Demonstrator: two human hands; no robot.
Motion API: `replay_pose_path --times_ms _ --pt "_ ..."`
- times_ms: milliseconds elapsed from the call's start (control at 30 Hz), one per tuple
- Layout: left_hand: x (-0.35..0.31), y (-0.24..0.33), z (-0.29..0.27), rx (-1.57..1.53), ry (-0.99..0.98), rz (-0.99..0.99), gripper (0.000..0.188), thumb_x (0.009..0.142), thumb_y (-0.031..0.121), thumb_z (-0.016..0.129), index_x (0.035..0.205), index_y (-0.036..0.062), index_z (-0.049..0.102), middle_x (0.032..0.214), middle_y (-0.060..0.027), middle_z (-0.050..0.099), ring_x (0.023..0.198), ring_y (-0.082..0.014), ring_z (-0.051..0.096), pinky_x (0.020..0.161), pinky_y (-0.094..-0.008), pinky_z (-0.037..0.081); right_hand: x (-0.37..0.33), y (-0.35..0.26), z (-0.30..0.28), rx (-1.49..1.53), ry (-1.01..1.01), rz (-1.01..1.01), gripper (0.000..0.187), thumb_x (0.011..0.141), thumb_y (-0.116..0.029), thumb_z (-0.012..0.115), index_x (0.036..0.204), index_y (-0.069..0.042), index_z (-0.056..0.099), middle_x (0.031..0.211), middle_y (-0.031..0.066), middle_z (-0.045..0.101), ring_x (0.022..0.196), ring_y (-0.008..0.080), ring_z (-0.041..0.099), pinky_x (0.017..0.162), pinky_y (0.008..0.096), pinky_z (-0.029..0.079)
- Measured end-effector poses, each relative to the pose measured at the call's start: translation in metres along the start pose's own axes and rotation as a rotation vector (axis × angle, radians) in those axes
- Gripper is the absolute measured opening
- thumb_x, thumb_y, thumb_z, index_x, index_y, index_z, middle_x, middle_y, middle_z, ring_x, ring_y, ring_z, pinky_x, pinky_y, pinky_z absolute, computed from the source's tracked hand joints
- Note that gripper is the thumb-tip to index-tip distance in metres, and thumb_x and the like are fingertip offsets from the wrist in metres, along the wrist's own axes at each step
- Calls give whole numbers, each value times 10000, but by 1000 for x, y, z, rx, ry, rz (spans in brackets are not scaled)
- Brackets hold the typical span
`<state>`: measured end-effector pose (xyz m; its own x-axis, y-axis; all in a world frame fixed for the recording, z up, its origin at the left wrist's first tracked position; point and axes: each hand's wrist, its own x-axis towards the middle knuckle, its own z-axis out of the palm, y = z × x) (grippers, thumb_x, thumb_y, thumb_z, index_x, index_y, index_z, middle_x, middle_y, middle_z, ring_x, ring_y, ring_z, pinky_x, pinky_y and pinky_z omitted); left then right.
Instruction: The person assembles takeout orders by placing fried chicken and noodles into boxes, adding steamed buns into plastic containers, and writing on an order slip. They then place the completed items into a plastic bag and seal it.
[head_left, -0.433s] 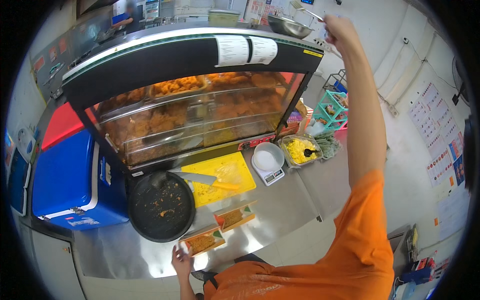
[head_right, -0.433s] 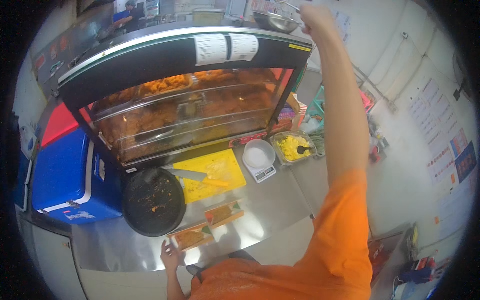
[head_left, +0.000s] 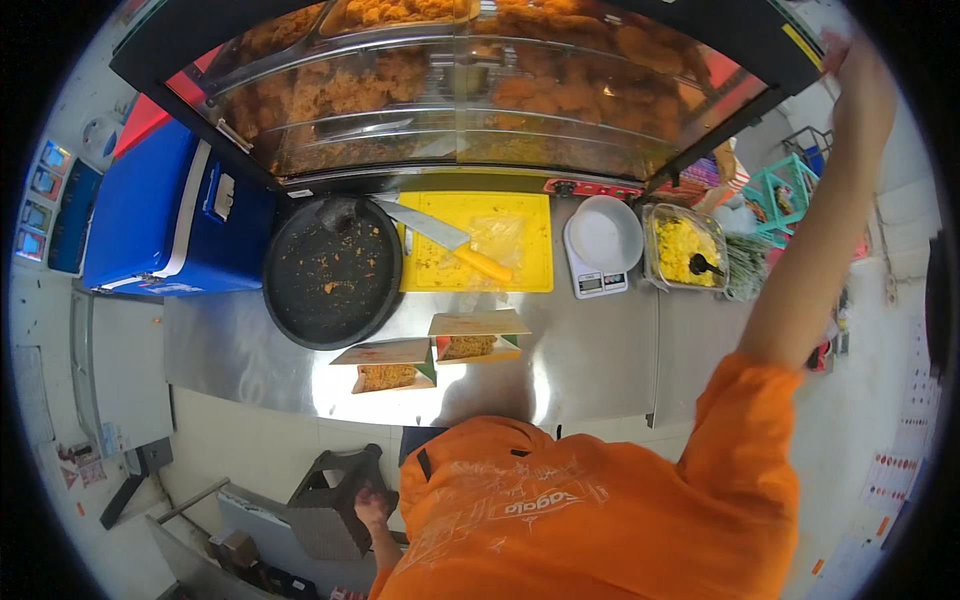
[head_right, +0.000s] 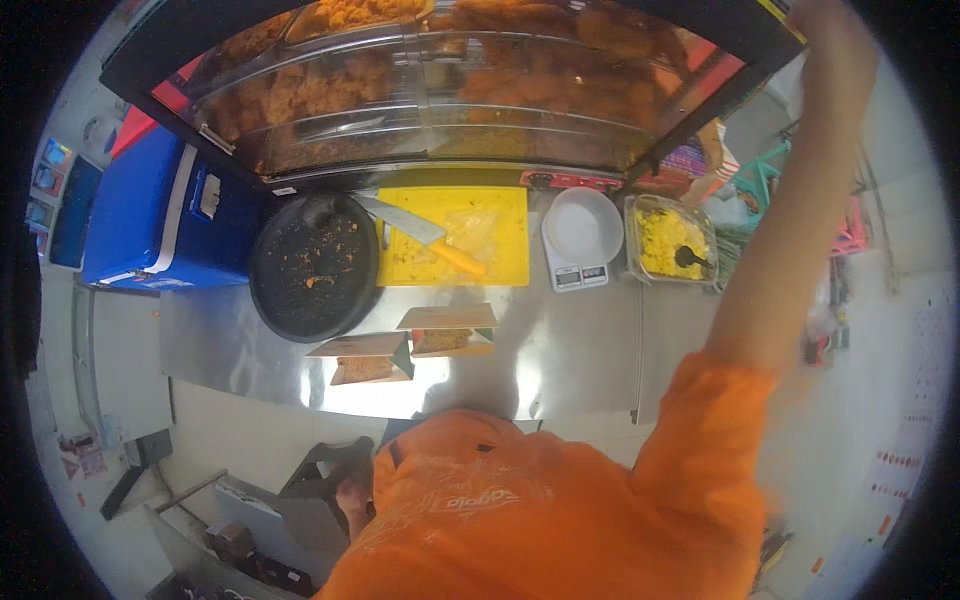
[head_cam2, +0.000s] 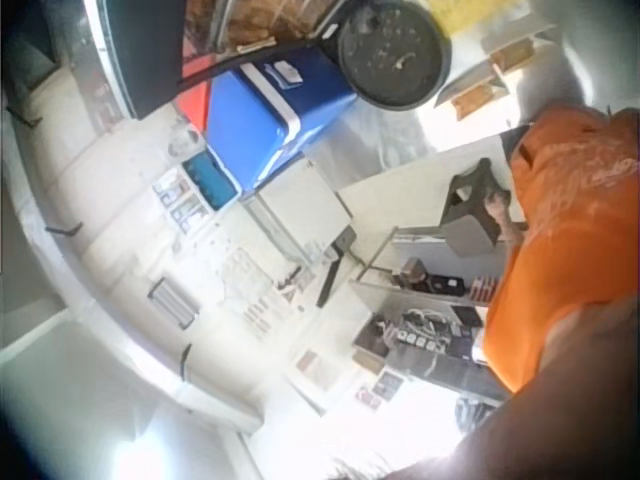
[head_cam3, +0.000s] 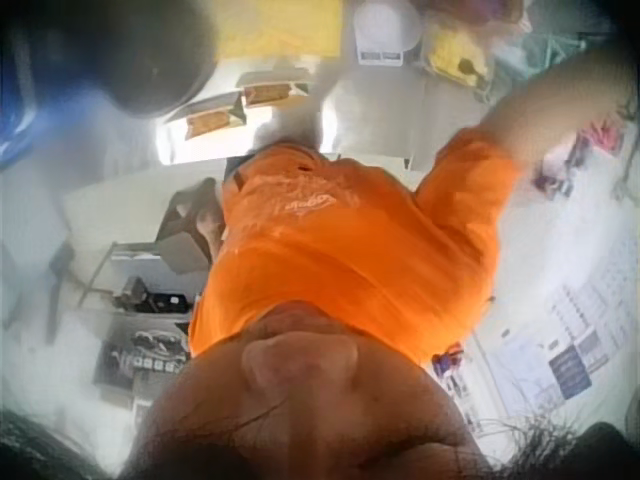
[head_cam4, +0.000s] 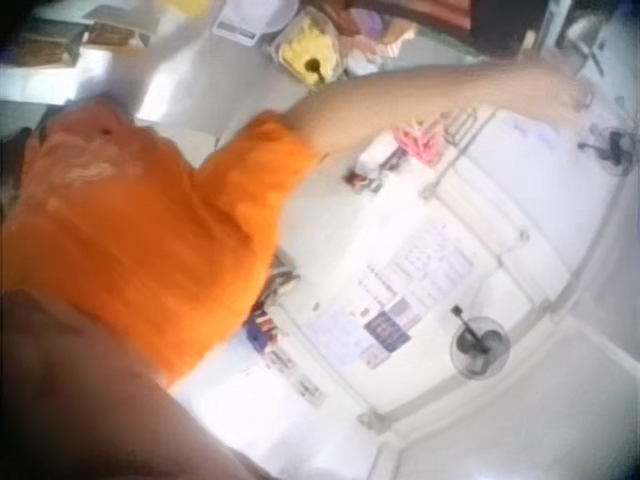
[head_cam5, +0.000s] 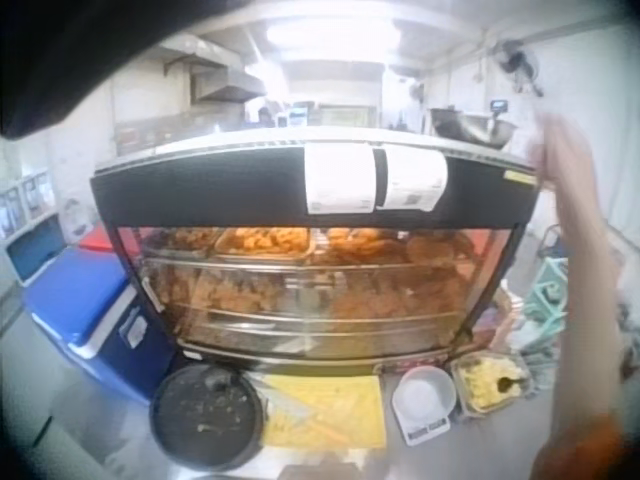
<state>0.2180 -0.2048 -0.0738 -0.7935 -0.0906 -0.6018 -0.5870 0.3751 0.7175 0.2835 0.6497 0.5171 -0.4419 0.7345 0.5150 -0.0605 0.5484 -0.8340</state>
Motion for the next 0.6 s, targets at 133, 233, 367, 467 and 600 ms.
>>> replay_pose_path --times_ms 133,233,367,467,600 --pt "-41 -3 20 60 163 83 383 833 -17 595 1214 -52 582 753 -82 632 625 -182 604 565 -320 511 -185 241 155 -437 -464 180 434 892 -239 597 1245 4 527 1138 237 557 1046 420 519 942 481 427" --pt "-54 90 32 471 249 389 333 832 -14 585 1162 -32 631 759 -81 642 683 -171 614 653 -325 520 -257 348 262 -703 -652 192 437 830 -276 727 1167 -8 651 1161 261 647 1107 400 611 979 483 472" --pt "-85 257 101 465 194 638 301 850 -26 567 1138 -14 654 766 -89 650 693 -159 625 671 -320 519 -268 378 286 -925 -819 129 292 826 -270 706 984 -26 732 1000 192 710 1034 367 633 913 489 480" --pt "-120 351 175 309 53 819 279 867 -22 576 1134 -10 657 764 -84 654 714 -153 642 683 -311 523 -263 340 256 -439 -480 154 255 880 -263 660 852 -22 737 900 204 701 858 380 660 796 483 512" --pt "-155 416 289 318 -413 943 236 900 30 632 1132 16 670 827 -76 674 763 -154 658 727 -297 533 -286 264 192 -293 -125 257 193 905 -206 682 925 -23 738 831 187 691 770 346 668 713 414 526"
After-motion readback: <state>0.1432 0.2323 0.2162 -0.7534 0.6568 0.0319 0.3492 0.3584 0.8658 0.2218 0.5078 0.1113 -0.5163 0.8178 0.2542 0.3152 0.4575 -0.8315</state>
